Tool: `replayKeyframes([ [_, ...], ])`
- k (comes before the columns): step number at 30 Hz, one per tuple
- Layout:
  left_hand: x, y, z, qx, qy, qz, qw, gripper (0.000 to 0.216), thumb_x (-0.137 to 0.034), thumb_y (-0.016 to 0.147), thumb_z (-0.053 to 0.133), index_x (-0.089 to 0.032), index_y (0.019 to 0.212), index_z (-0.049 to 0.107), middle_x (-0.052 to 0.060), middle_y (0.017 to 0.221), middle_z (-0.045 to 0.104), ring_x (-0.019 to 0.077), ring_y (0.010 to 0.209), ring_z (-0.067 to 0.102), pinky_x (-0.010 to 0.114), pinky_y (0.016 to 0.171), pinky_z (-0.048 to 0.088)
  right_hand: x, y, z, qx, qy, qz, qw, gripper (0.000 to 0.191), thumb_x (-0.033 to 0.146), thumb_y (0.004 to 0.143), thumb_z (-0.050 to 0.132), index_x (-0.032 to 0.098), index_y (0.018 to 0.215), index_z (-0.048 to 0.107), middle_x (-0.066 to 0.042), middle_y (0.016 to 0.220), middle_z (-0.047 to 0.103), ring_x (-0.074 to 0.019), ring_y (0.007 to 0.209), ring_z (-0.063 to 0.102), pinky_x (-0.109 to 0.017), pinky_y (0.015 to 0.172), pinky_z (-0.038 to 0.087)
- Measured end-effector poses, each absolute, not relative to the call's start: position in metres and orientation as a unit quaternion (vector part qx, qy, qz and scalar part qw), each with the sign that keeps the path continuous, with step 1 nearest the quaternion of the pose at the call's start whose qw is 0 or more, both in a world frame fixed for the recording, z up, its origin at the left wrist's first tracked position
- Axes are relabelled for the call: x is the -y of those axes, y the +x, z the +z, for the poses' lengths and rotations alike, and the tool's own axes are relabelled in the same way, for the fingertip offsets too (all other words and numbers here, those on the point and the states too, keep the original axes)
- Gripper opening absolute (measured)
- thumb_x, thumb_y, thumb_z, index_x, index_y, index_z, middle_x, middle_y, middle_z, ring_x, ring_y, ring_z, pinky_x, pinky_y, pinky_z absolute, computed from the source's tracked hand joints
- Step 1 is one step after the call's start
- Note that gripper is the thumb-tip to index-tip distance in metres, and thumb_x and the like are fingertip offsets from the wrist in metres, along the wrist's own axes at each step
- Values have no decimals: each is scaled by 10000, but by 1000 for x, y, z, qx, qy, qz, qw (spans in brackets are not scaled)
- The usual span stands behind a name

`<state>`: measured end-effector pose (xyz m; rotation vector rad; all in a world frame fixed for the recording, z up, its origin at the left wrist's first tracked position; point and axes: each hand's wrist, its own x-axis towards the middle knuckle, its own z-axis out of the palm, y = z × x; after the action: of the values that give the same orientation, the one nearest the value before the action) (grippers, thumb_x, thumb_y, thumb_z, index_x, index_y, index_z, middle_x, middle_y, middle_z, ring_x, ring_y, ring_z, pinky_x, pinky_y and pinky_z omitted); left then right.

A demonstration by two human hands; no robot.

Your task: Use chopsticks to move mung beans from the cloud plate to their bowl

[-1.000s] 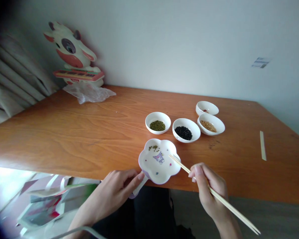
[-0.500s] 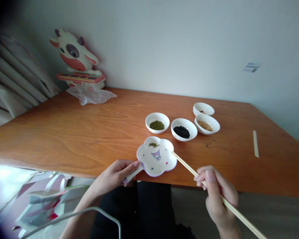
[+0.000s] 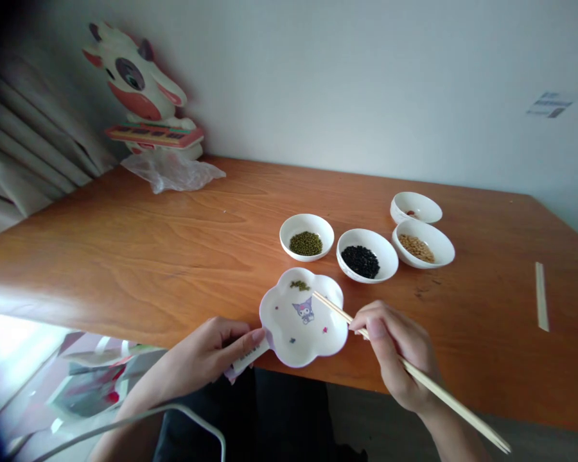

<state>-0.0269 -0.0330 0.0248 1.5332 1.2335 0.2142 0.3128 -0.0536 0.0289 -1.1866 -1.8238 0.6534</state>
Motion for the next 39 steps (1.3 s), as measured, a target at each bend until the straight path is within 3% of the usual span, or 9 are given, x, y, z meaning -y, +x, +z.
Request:
replayKeyframes([
  [5,23,-31,34,-532,657,82,527,579,-720,1020,498,-192,888,697,-3,749,676,136,652,584,222,557,369,15,320,42,765,-398,300,407,374,328,1125,390,247,942,706,-51,895,705,-216,843,678,-351,749,495],
  [8,12,-32,32,-538,660,115,512,584,-674,1075,405,-194,890,682,1,774,688,137,660,585,233,572,377,-11,321,48,796,-354,323,371,381,328,1124,376,237,960,708,-58,901,710,-219,848,679,-357,757,500],
  [11,-4,-26,26,-567,705,165,393,551,-604,1108,387,-195,820,618,-9,715,643,124,613,521,262,581,328,-33,321,48,826,-321,312,344,314,254,1109,418,229,1004,714,-61,932,725,-214,850,687,-352,756,506],
  [14,-30,-18,26,-537,783,175,259,513,-523,1122,415,-192,746,527,-19,658,562,113,569,446,299,589,270,-43,324,43,824,-307,290,377,310,238,1102,434,227,1020,733,-72,936,737,-231,865,695,-371,773,508],
  [18,-67,-9,32,-385,882,171,211,435,-410,1132,433,-194,761,508,-21,671,538,114,585,452,315,608,286,-37,329,37,778,-314,326,436,401,331,1118,403,231,947,751,-65,860,720,-232,814,668,-380,745,487],
  [27,-87,-2,6,-266,877,235,324,417,-258,1111,433,-199,697,432,-18,657,507,107,570,443,292,579,349,-23,332,30,756,-368,377,387,667,697,1072,266,251,889,727,-54,832,708,-234,740,636,-390,707,445],
  [39,-88,-2,0,-238,906,224,269,405,-253,1100,425,-203,701,472,10,670,571,130,594,513,299,592,377,-17,321,19,765,-354,387,372,625,680,1074,280,244,930,704,-64,872,695,-256,781,646,-393,691,452],
])
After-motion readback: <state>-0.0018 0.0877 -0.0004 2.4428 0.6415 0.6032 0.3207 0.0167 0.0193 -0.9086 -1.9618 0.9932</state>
